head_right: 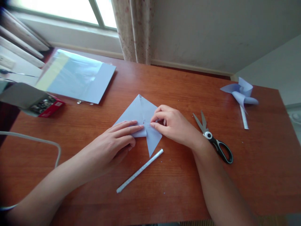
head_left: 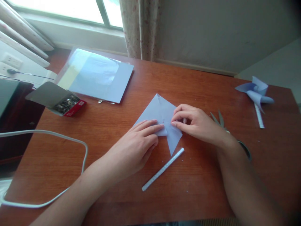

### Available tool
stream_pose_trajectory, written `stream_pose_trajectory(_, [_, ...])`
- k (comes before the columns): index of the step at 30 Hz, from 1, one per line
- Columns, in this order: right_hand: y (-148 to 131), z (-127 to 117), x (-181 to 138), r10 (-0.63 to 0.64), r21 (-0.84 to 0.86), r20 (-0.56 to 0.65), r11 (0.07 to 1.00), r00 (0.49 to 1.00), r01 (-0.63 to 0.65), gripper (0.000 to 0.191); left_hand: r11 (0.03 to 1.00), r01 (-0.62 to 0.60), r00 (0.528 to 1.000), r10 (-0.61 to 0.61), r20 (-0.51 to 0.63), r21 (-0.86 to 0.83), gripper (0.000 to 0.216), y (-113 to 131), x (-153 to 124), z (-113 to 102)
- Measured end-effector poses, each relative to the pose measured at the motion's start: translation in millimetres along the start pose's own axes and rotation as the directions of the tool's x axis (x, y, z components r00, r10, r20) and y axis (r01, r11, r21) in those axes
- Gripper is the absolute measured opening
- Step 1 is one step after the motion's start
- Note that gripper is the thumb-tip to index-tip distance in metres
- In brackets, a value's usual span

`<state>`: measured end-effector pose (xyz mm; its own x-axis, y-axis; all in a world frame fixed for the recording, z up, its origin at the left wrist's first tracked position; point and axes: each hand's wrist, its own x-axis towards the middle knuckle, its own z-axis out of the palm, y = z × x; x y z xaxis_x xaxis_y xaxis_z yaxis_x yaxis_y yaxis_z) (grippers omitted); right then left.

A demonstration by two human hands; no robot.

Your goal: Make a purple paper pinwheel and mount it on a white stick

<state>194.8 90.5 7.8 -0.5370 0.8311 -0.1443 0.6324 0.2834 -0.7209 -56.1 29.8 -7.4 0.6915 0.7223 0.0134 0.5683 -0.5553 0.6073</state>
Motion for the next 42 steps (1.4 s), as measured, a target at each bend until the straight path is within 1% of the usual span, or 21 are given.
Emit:
stream_pose_trajectory(3, [-1, 9, 4, 0.066, 0.038, -0.069, 0.997, 0.995, -0.064, 0.010, 1.000, 0.001, 1.000, -0.001, 0.019, 0.003, 0.028, 1, 1, -1])
stream_pose_trajectory(6, [-4, 16, 7, 0.098, 0.020, -0.116, 0.995, 0.988, -0.097, 0.008, 1.000, 0.000, 1.000, 0.000, 0.026, 0.002, 0.028, 1, 2, -2])
stream_pose_trajectory(13, [-11, 23, 10, 0.124, -0.022, -0.154, 0.991, 0.980, -0.129, 0.008, 1.000, 0.001, 1.000, -0.001, 0.023, 0.003, 0.027, 1, 2, -2])
stream_pose_trajectory(22, [-12, 31, 11, 0.091, -0.068, -0.201, 0.992, 0.975, -0.106, 0.011, 1.000, -0.011, 1.000, 0.011, 0.007, 0.000, 0.028, 1, 2, -2])
stream_pose_trajectory(32, [-11, 36, 9, 0.043, -0.162, -0.261, 0.983, 0.964, -0.087, 0.009, 1.000, -0.025, 1.000, 0.025, -0.017, 0.004, 0.026, 1, 0, -1])
stream_pose_trajectory(42, [-10, 37, 10, 0.026, -0.196, -0.251, 0.978, 0.968, -0.077, 0.009, 0.999, -0.034, 0.999, 0.035, -0.027, 0.030, 0.024, 2, 0, 2])
